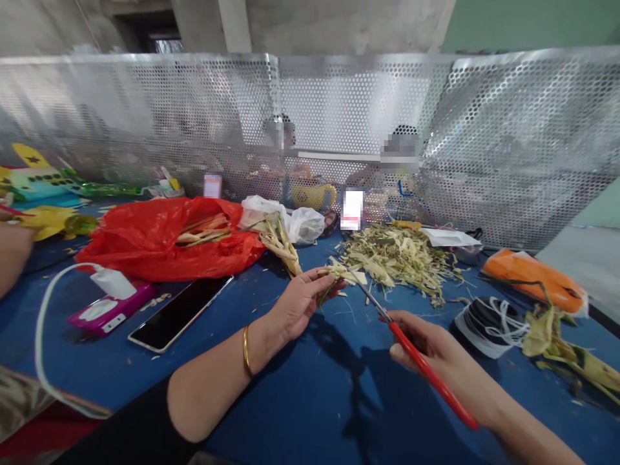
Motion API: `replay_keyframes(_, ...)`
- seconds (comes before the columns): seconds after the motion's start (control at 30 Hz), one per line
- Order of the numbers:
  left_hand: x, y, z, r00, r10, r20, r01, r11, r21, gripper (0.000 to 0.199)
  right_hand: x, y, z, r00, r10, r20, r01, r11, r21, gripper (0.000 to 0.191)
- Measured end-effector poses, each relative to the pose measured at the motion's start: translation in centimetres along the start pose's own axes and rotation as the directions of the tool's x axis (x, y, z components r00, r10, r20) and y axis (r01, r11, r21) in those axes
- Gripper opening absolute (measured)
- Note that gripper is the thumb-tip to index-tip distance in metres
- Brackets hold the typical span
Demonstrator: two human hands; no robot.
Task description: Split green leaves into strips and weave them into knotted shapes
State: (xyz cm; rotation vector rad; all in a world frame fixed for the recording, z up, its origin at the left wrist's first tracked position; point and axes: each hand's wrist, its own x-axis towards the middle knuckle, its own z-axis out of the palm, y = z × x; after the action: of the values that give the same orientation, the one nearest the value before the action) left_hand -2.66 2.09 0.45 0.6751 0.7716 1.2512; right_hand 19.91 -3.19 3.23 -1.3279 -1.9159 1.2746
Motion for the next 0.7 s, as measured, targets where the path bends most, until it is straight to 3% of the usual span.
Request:
replay_keyframes(0.33,0.08,-0.23,-0.22,0.999,0.02,0.027,-0.02,1.0,-0.004,0.014,0.33,0.8,-0.24,0.996,0.007,-0.086,-0.013,0.998,-0.068,0.049)
replay_keyframes(0.7,0.12,-0.39,-0.05,0.999,0.013,0.041,-0.01,0.996,-0.084,0.01,0.06,0.64,0.06,0.999,-0.006,-0.039,0.003,0.998,-0.068,0.053)
